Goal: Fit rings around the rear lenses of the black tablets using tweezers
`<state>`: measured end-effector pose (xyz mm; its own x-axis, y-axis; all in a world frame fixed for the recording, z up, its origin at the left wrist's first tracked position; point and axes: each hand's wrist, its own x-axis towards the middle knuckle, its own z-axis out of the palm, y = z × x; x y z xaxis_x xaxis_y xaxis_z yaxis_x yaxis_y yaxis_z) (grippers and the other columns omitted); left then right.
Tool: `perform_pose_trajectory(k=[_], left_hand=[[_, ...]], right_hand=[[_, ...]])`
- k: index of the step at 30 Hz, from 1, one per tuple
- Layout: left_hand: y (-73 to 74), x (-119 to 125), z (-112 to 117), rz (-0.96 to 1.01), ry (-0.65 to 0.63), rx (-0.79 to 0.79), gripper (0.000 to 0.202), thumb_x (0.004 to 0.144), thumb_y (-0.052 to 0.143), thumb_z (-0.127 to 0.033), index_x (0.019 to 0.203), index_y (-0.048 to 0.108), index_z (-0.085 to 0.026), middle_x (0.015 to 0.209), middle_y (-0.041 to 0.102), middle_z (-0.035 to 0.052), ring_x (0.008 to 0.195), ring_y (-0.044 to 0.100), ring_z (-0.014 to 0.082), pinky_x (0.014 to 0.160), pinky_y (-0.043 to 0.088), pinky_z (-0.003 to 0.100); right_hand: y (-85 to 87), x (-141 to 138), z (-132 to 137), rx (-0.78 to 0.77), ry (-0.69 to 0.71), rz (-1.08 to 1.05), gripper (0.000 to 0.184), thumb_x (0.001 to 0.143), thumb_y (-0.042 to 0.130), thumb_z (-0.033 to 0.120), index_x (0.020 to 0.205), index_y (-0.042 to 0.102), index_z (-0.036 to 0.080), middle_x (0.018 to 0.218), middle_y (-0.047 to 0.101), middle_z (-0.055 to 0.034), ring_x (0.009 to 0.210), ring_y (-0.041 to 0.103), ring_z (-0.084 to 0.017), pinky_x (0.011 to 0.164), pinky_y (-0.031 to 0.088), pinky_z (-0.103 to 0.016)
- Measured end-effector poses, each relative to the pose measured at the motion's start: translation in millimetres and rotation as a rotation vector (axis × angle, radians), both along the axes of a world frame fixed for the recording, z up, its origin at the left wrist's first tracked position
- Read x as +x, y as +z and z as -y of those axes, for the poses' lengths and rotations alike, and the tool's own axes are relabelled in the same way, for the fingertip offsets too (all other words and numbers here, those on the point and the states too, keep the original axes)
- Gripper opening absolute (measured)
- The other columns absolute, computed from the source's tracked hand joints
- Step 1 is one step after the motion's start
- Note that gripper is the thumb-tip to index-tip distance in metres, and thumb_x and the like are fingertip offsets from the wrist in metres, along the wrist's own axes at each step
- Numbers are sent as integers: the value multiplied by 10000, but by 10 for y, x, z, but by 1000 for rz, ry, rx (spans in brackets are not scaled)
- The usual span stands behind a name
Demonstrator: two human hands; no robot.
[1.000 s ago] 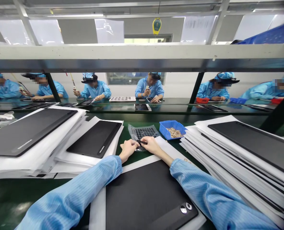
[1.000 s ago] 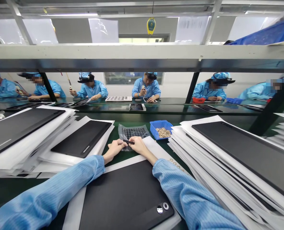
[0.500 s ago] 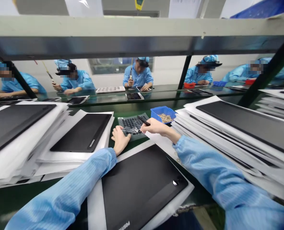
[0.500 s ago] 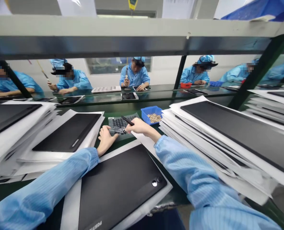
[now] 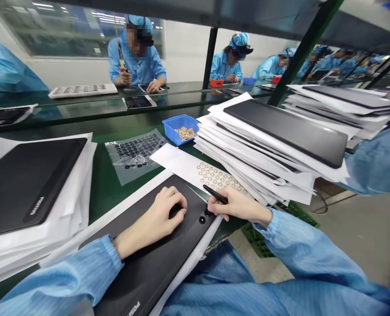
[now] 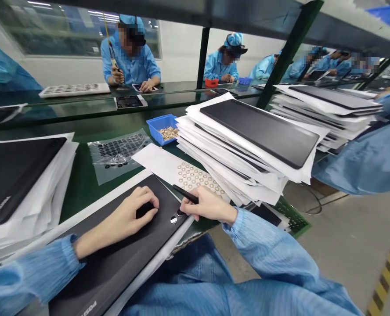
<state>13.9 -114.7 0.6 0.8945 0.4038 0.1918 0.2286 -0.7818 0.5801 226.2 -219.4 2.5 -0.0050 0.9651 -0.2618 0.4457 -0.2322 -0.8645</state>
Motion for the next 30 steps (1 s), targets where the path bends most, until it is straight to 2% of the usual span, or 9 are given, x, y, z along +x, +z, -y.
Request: perform_pose_trajectory(k=[4, 9, 13, 18, 24, 30], left_hand=[[-85, 4, 18, -32, 9, -13, 97, 864, 446, -197, 823, 534, -209, 897, 516, 29, 864, 434, 200, 788, 378, 354], [-70, 0, 4, -36, 6, -15, 93, 858, 448, -189, 825, 533, -213, 894, 512, 28, 871, 432, 203, 789, 374, 358], [-68, 5, 13, -45, 0, -10, 98, 862, 440, -205, 830, 532, -216, 899, 513, 35, 876, 433, 208, 795, 372, 365], [-81, 4, 11, -44, 0, -6, 108, 867, 431, -216, 829, 532, -215, 903, 514, 36, 878, 433, 210, 802, 369, 367], [-94, 1, 0, -42, -8, 10, 100, 865, 433, -206, 836, 528, -214, 905, 512, 33, 867, 430, 205, 801, 367, 364], [-72, 2, 20, -56, -6, 8, 110, 871, 425, -215, 834, 529, -214, 906, 514, 37, 876, 435, 209, 810, 372, 367]], right_hand=[[26, -3, -14, -13, 17, -49, 110, 733, 590, 238, 711, 616, 134, 463, 520, 50, 421, 470, -70, 467, 359, -178], [83, -37, -1, -31, 11, 27, 92, 714, 579, 204, 703, 635, 132, 432, 514, 52, 422, 479, -78, 458, 345, -175], [66, -56, 7, -12, 8, 90, 85, 705, 555, 185, 690, 630, 149, 430, 540, 48, 447, 509, -91, 485, 374, -174], [40, -66, -8, 4, -5, 87, 77, 721, 541, 195, 693, 601, 155, 416, 553, 46, 467, 510, -97, 532, 408, -183], [96, -86, 33, 24, 8, 212, 92, 738, 544, 211, 684, 603, 165, 421, 571, 41, 462, 516, -99, 503, 386, -180], [42, -78, 35, 43, -6, 132, 67, 752, 571, 214, 706, 580, 166, 414, 557, 51, 478, 532, -102, 578, 418, -198]])
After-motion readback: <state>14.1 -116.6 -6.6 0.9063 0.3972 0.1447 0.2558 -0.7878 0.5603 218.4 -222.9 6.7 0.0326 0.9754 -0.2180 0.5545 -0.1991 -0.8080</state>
